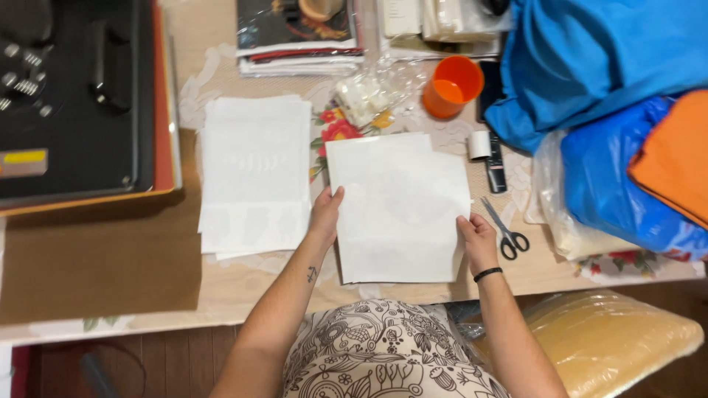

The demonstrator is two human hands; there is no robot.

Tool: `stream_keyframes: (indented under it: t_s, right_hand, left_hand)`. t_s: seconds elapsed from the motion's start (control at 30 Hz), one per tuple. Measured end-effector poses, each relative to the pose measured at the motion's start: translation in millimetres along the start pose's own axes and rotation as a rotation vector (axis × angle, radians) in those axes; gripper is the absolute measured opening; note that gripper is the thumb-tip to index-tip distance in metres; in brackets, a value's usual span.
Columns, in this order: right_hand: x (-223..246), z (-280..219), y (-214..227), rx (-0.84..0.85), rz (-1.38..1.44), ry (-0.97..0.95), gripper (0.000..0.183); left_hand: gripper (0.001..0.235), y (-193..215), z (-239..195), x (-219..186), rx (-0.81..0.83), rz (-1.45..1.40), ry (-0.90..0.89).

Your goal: The person seals white envelopes by applying small pieces of tape to the top flap and pressing it closed. They handle several envelopes one at a time, folding the flap and smoothing it down on a table with a floral tablecloth.

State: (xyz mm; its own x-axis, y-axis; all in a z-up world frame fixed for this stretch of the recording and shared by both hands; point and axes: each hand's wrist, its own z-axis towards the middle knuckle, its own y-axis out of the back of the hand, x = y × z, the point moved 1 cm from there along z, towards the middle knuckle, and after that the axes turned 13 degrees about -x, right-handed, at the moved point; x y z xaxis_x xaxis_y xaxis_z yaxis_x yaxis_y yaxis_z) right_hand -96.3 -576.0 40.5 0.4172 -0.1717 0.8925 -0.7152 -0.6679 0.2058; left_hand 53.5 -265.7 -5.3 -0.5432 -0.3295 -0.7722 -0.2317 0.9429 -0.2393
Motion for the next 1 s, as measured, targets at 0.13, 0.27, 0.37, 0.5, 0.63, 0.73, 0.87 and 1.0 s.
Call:
stream_keyframes:
  t_s: [0.13,0.27,0.37,0.5,0.63,0.73,0.87,1.0]
  right_hand:
    - [32.2,-3.3,15.9,-0.071,-0.003,-0.009,0.021]
    - [82.4,2.4,35.0,-0.036,-0.029,0.09,0.02]
    - [153.0,12.2,54.3,-0.008,-0.029,0.284,0.014]
    - [249.9,57.6,104.5,-0.032,-0.099,0.618,0.012]
    - [350.4,133.1,176.8,-0.144,-0.083,0.943,0.012]
    - [392.6,202.2,215.9,-0.355,0.256,1.366,0.01]
    - [375.5,312.2,217.3,-0.042,0.99,0.868,0.035]
    - [313.7,408.0,178.5,-0.538,1.052,0.428,0.017]
  left_hand:
    - [0.043,0.4,24.4,16.9,-0.012,0.039,0.009]
    - [0.052,-1.0,14.6,5.6,-0.055,0.185,-0.014]
    - [0.06,-9.7,-7.0,-15.4,-0.071,0.272,0.003]
    - [0.056,-13.1,-23.8,-32.2,-0.147,0.318,0.071]
    - [0.043,-12.9,-20.5,-18.2,-0.199,0.097,-0.027]
    - [0.041,-21.6,-33.6,-28.0,-0.294,0.12,0.099]
    - [0.039,-24.7,-30.8,-25.4,-0.349,0.114,0.055]
    - [0.044,-55.7,-56.9,-54.9,-0.419,0.239,0.112]
